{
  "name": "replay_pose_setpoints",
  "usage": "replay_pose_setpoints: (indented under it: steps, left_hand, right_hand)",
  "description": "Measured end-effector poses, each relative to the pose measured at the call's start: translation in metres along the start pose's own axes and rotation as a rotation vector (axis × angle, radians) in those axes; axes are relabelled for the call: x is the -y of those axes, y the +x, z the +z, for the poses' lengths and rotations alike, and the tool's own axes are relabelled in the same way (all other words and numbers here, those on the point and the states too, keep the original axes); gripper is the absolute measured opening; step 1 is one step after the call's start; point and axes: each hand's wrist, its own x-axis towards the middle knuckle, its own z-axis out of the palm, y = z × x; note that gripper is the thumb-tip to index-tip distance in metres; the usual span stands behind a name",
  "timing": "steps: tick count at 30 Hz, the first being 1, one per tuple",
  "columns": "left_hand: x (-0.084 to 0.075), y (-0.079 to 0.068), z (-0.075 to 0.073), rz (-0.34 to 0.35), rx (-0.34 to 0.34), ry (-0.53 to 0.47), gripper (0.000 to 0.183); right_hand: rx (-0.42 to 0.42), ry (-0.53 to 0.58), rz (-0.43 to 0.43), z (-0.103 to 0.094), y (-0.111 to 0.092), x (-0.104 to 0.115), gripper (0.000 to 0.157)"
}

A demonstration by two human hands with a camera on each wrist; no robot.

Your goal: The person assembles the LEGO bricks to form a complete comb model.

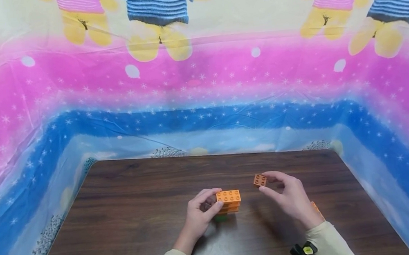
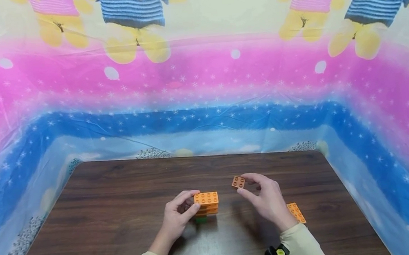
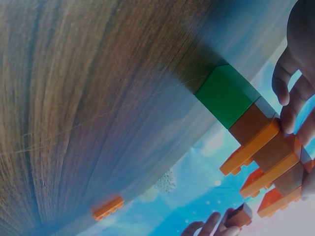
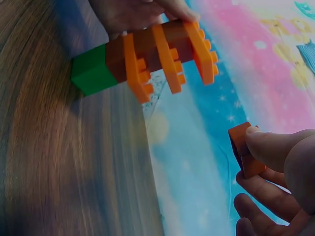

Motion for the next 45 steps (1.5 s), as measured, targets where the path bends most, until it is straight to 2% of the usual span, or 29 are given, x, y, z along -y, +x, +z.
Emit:
replay_pose_setpoints:
  steps: [8, 15, 23, 37, 45]
  left_hand:
    - [-0.001, 0.000, 0.000, -0.004, 0.001, -0.003, 0.029]
    - [0.001, 0.000, 0.000, 0.014, -0.007, -0.005, 0.029]
    - [0.000, 0.001, 0.001, -0.009, -0.010, 0.013, 0.030]
    - [-0.001, 0.001, 0.002, 0.011, -0.024, -0.001, 0.028]
    - [0.000, 0.000, 0.001, 0.000, -0.014, 0.015, 0.028]
  right_hand:
    - [0.011, 0.029, -0.012, 0.005, 0.001, 0.010, 0.043]
    - [0.018, 0.061, -0.068, 0.010, 0.002, 0.018, 0.043]
    - [0.033, 0.095, -0.089, 0.018, 0.002, 0.027, 0.045]
    - [0.071, 0.136, -0.136, 0.028, 0.001, 0.040, 0.039]
    - [0.079, 0.148, -0.163, 0.031, 0.001, 0.045, 0.038]
